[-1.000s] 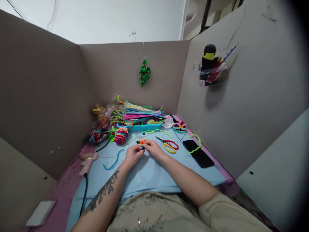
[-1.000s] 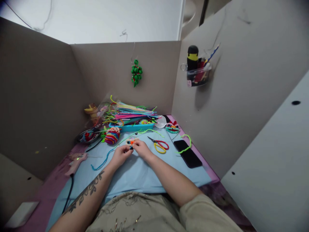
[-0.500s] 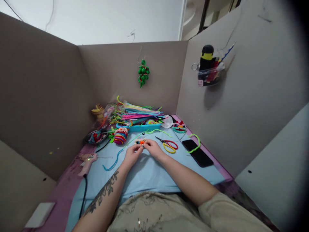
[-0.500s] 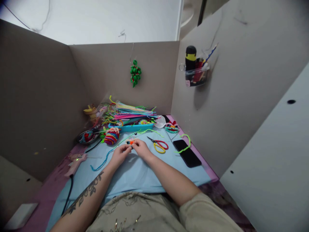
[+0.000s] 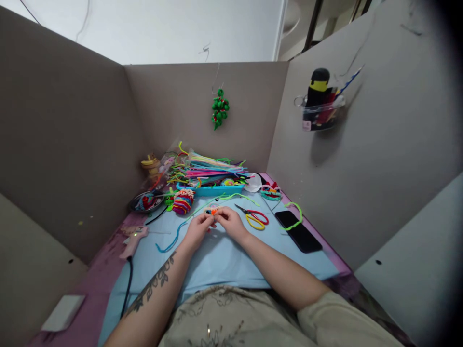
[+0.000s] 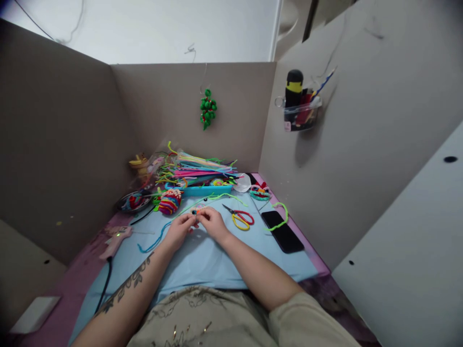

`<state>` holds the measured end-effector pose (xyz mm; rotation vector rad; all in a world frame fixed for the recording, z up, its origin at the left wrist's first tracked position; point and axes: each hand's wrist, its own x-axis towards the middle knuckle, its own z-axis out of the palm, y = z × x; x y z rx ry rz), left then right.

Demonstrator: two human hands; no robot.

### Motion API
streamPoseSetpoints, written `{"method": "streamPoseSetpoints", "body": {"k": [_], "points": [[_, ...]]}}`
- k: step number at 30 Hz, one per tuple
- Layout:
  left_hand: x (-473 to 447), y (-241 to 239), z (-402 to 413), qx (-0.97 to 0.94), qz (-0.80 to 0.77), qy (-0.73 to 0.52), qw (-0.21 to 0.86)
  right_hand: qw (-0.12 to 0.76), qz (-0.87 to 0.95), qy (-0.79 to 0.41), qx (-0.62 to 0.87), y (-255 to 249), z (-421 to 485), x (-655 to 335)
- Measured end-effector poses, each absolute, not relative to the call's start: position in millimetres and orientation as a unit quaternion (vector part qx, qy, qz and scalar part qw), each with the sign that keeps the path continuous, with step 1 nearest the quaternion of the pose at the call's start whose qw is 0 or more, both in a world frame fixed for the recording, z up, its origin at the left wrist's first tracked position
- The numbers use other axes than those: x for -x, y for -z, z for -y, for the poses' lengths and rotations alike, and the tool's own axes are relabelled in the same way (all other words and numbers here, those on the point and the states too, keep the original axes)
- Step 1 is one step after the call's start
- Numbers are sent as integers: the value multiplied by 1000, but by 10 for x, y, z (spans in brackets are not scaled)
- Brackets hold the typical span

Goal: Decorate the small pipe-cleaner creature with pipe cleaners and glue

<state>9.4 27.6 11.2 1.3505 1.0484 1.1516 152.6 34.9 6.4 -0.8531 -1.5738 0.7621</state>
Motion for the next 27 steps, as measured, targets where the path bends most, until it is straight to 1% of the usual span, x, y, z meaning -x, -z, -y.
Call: {"method": "streamPoseSetpoints", "body": {"k": [3,7,19,27], "points": [[-68,-111,-289,-552,-428,-493,519,568,698,-283,331,-75,-331,-1528],[-40,-113,-299,-560,-424,-492,514,563,711,-273,323,-70,-332,-1535],[-24,-96,-315,-552,-409,-488,538,545,706,-343,296,-87,-383,-1569],[-46,-103,-302,-546,-418,-467,557,570,693,-278,343,-117,-334,-1530]]}}
